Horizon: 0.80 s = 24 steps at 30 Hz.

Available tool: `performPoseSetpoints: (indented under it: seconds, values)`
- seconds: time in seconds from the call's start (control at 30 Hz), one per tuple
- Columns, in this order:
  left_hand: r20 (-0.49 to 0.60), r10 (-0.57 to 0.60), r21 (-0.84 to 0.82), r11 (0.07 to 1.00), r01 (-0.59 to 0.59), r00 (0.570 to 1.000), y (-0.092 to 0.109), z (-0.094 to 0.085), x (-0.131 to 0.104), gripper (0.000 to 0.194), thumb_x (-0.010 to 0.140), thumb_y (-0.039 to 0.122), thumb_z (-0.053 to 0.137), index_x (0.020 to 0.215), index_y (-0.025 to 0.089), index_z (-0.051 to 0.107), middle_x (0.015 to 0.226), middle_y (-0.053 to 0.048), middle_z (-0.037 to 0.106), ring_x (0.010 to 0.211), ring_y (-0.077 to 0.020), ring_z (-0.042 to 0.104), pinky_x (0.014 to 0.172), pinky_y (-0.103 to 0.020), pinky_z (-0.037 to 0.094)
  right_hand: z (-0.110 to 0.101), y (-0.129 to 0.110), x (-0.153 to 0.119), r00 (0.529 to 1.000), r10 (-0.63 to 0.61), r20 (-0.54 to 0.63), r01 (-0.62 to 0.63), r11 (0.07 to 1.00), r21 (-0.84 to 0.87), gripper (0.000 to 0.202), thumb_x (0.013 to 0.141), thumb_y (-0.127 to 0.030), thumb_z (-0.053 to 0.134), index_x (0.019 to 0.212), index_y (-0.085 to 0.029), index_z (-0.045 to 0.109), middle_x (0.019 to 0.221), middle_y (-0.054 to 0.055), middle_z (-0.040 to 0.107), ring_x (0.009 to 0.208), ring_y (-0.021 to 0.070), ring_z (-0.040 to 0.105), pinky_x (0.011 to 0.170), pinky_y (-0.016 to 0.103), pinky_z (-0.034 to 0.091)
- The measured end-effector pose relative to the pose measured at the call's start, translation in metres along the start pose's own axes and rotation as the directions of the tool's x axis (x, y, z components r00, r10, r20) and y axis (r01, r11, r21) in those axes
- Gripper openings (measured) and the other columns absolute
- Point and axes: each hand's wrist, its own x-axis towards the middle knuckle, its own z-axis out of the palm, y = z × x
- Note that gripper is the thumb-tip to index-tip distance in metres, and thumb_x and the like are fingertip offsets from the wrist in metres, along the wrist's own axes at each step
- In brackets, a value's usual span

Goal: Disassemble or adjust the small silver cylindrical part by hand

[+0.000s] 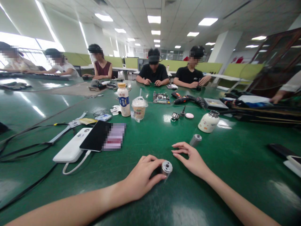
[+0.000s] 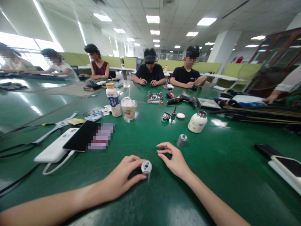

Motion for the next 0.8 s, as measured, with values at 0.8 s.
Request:
performPoseSetpoints:
  seconds: [0.8]
  values:
    - [0.019,0.015,0.008,1.000,-0.016,1.000,-0.001,0.000,0.000,0.028,0.095,0.033,0.057,0.122,0.025,0.057,0.113,-0.007,0.060,0.105,-0.0227,0.054,0.094,-0.037,0.044,0.020,-0.064,-0.024,0.981,-0.169,0.090,0.164,0.985,0.055,0.010,0.084,-0.014,0.066,0.089,-0.023,0.068,0.098,0.004,0.071,0.099,0.0204,0.067,0.089,0.035,0.054]
